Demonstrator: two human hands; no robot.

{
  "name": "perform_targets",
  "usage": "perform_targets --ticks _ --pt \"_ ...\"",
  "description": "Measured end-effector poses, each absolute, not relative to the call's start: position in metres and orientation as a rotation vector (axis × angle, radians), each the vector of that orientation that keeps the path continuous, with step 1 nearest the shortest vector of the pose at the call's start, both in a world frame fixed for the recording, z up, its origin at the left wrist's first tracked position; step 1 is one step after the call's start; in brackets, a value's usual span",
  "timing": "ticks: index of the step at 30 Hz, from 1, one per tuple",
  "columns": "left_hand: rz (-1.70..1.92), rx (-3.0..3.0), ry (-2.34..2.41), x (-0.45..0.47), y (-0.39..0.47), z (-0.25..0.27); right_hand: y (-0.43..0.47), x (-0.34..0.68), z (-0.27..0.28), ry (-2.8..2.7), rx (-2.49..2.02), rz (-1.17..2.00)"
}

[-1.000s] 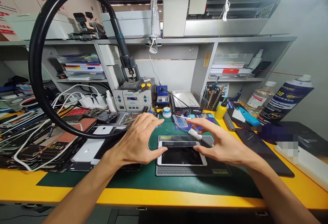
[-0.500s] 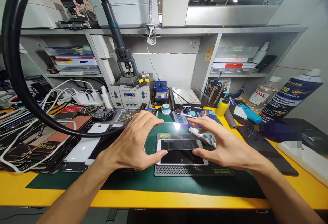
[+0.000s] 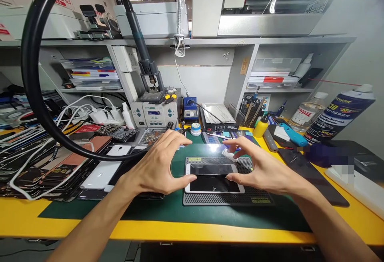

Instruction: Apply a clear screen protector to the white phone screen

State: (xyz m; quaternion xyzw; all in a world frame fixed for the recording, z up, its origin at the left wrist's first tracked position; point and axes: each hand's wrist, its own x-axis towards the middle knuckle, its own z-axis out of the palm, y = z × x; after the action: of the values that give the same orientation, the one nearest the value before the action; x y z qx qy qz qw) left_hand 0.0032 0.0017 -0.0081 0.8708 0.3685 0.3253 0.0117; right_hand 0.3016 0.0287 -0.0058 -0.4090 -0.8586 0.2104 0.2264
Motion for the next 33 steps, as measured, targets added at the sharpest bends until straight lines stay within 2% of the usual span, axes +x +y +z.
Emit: perform_targets --ticks 10,24,33 --pt "0.941 2.695 1.193 -0.001 0.004 -0.009 0.034 0.306 -0.008 -2.321 -1.146 0.721" --pt "0.566 2.618 1.358 -0.008 0.005 -0.009 0.041 0.313 -0.011 -2.257 -1.249 0.873" --pt "0.47 2.569 1.322 -0.003 0.007 -0.016 0.028 0.325 -0.026 -2.225 -1.275 0.931"
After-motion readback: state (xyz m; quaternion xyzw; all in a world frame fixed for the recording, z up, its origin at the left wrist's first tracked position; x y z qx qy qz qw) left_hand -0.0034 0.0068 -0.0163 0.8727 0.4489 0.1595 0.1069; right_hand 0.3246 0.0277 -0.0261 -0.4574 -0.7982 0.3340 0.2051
